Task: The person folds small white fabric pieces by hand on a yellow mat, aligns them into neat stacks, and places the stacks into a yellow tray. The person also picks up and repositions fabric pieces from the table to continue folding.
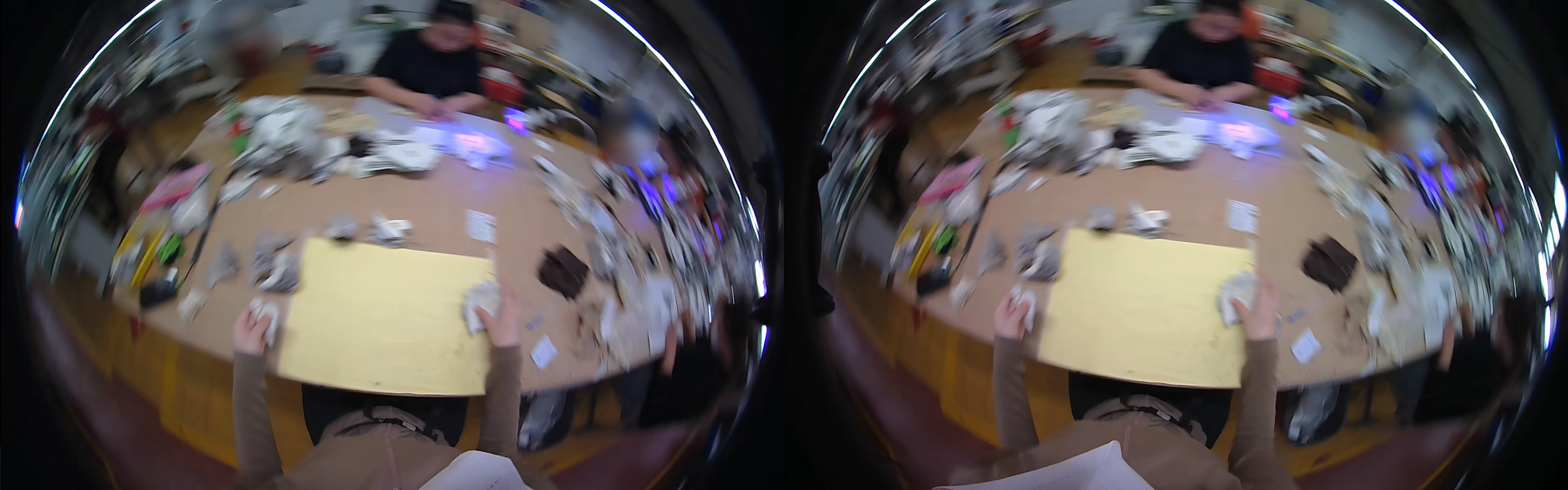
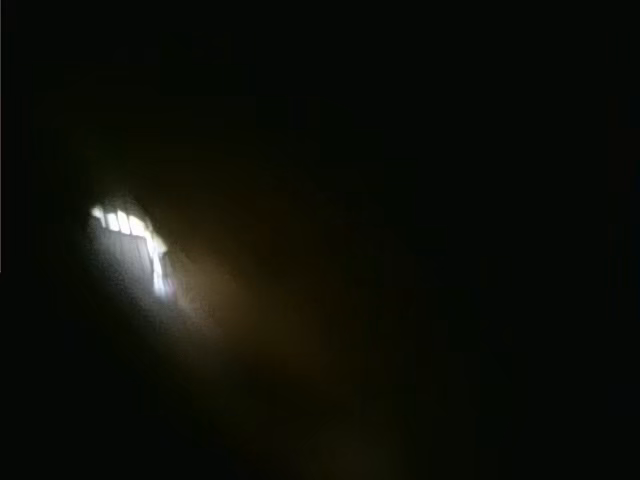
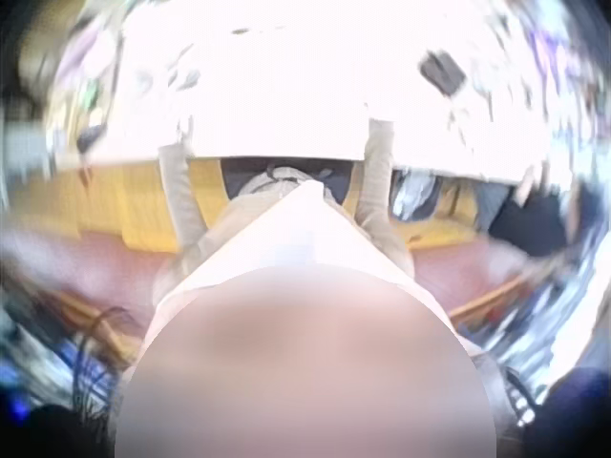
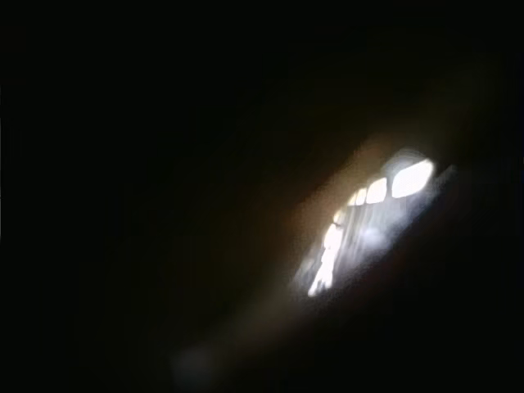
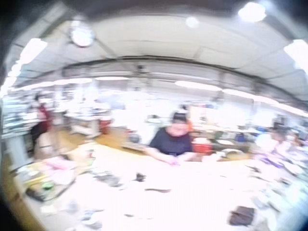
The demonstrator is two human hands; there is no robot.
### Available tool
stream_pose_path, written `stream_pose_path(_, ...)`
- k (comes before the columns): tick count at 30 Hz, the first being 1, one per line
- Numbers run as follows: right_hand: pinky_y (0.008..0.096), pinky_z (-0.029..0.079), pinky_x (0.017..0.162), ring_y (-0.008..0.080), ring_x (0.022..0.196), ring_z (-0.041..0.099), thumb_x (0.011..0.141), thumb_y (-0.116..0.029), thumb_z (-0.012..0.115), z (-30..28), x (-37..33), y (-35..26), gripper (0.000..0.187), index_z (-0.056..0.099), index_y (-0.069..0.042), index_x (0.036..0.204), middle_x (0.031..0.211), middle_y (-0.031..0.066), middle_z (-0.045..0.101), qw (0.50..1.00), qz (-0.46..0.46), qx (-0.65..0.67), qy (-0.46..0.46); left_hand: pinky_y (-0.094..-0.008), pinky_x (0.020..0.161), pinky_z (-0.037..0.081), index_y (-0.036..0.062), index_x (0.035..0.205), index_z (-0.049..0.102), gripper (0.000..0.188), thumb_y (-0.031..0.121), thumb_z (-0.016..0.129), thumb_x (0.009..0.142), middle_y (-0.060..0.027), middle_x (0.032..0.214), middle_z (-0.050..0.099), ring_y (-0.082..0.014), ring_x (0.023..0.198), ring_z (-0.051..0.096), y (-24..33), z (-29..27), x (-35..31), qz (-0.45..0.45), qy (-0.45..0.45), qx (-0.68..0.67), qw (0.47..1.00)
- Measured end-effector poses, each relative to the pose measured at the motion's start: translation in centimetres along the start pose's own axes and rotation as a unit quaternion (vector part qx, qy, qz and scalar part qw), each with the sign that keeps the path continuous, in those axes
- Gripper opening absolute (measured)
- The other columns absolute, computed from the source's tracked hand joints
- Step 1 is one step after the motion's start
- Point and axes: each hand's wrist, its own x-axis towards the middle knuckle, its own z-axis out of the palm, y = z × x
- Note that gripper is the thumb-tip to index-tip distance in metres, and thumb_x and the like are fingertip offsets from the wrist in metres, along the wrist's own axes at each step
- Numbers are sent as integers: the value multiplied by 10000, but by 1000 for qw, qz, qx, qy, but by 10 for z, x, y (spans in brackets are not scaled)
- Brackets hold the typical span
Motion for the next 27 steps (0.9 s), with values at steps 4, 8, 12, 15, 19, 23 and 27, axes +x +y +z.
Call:
stream_pose_path(4, 470, 338, 1082, 409, 1269, 429, 678, -157, 825, -5, 6, 16, 903, 376, -18, 1449, 1384, 234, 468, 999, -10, -14, -44, -331, 976, 487, -41, 1382, 403, 526, -97, 560, 883, -133, 1249, 592, -229, 1137, 600, 7, -18, -7, 18, 92, -99, 991)
stream_pose_path(8, 437, 273, 1142, 366, 1356, 367, 699, -67, 796, -3, 11, 34, 903, 339, -14, 1476, 1459, 221, 407, 995, 36, 66, -66, -355, 1002, 478, -27, 1395, 383, 579, -134, 558, 853, -136, 1298, 555, -248, 1168, 585, 46, -41, -11, 40, 156, -156, 974)
stream_pose_path(12, 418, 254, 1157, 338, 1381, 347, 697, -2, 776, 0, 13, 41, 901, 332, -14, 1481, 1486, 203, 380, 989, 50, 120, -64, -384, 1029, 483, -42, 1387, 367, 552, -134, 520, 865, -181, 1312, 528, -279, 1212, 558, 96, -94, 19, 156, 173, -111, 966)
stream_pose_path(15, 415, 257, 1158, 339, 1377, 353, 682, 4, 784, -2, 14, 33, 914, 338, -14, 1479, 1485, 200, 382, 991, 60, 109, -58, -408, 1020, 498, -62, 1349, 397, 502, -137, 517, 868, -201, 1248, 558, -314, 1167, 589, 133, -170, 92, 208, 188, -143, 949)
stream_pose_path(19, 411, 267, 1154, 338, 1368, 368, 658, 3, 797, -5, 12, 15, 936, 350, -29, 1480, 1479, 198, 393, 994, 72, 78, -37, -404, 931, 540, -42, 1389, 402, 603, -83, 637, 834, -204, 1229, 575, -294, 1089, 617, 187, -292, 204, 190, 269, 184, 926)
stream_pose_path(23, 403, 285, 1147, 339, 1346, 399, 617, -4, 816, -1, 8, 9, 980, 358, -46, 1482, 1459, 199, 420, 997, 71, 11, 7, -334, 849, 518, 48, 1375, 476, 553, 111, 681, 865, -145, 1198, 610, -220, 987, 623, 172, -302, 221, 213, 271, 251, 904)
stream_pose_path(27, 393, 350, 1113, 303, 1306, 451, 599, 7, 802, 5, 12, 11, 1000, 336, -30, 1484, 1422, 192, 461, 962, 135, 231, -46, -278, 867, 482, 41, 1303, 550, 416, 171, 641, 918, -81, 1152, 651, -179, 979, 622, 149, -186, 151, 95, 111, 61, 987)
